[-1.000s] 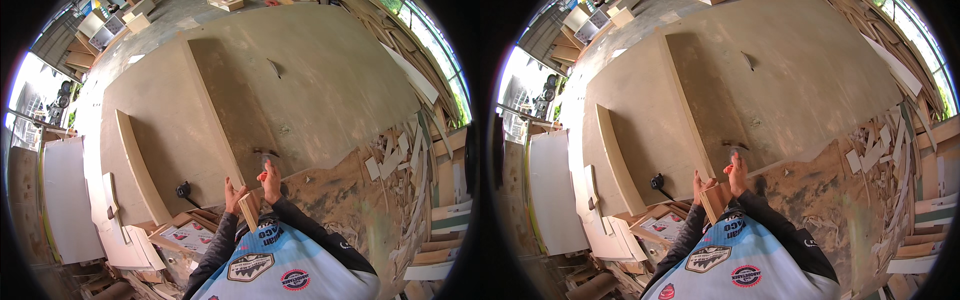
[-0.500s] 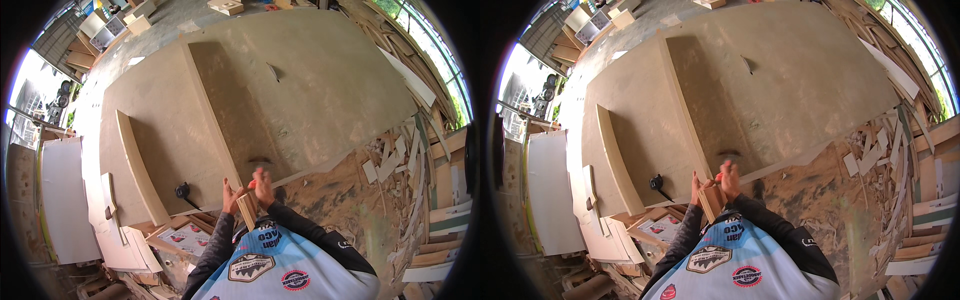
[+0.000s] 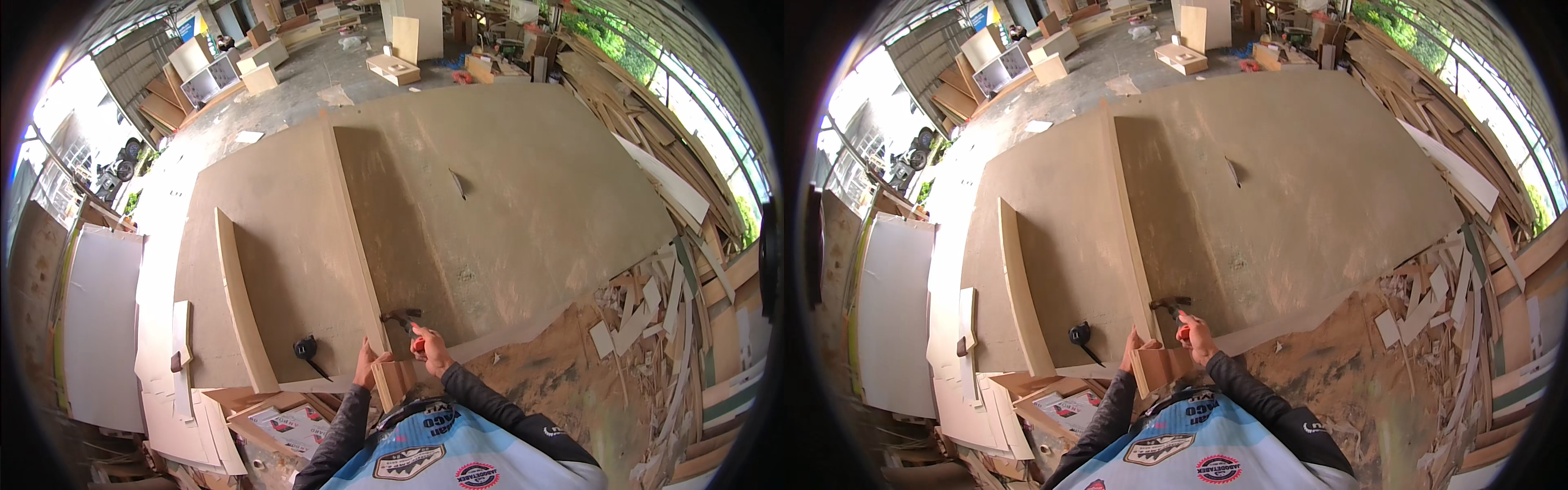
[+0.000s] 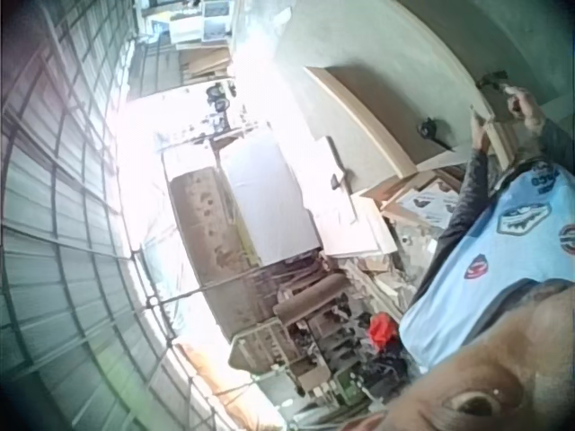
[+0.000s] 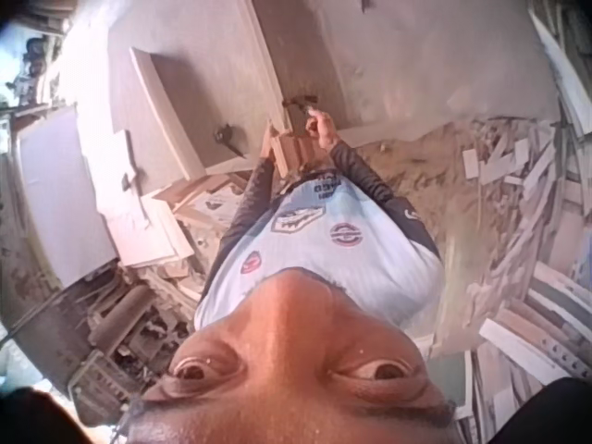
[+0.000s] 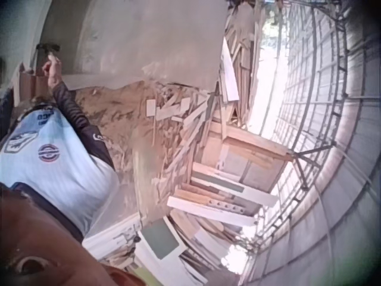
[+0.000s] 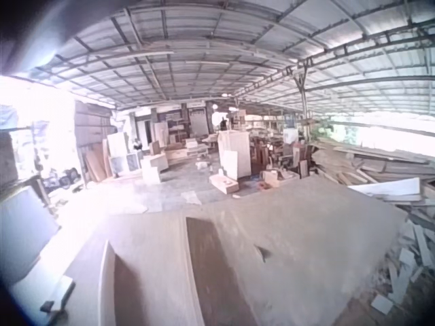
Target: The person positions wooden boards on a workbench, uses a tape measure to check dimensions, and hammers nails into the wood to join pieces together.
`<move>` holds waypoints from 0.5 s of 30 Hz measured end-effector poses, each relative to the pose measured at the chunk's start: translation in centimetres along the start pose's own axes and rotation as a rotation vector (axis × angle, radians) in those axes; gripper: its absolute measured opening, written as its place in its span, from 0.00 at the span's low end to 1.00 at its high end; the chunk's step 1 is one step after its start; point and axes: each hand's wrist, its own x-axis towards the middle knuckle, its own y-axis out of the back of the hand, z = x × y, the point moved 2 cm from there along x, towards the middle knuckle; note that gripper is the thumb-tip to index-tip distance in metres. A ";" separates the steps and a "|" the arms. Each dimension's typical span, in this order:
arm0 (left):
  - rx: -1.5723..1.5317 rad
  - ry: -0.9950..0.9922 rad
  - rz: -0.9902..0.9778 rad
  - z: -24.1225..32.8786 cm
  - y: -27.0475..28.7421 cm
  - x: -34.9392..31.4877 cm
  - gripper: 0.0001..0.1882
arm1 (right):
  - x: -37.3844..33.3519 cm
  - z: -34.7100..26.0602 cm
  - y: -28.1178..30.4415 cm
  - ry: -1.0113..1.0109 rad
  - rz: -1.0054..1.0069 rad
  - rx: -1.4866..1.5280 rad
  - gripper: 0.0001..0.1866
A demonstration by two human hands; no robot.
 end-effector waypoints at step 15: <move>0.604 -0.283 0.150 5.5 -0.4 -18.2 0.35 | 3.4 1.4 -0.9 -0.049 0.142 -0.188 0.20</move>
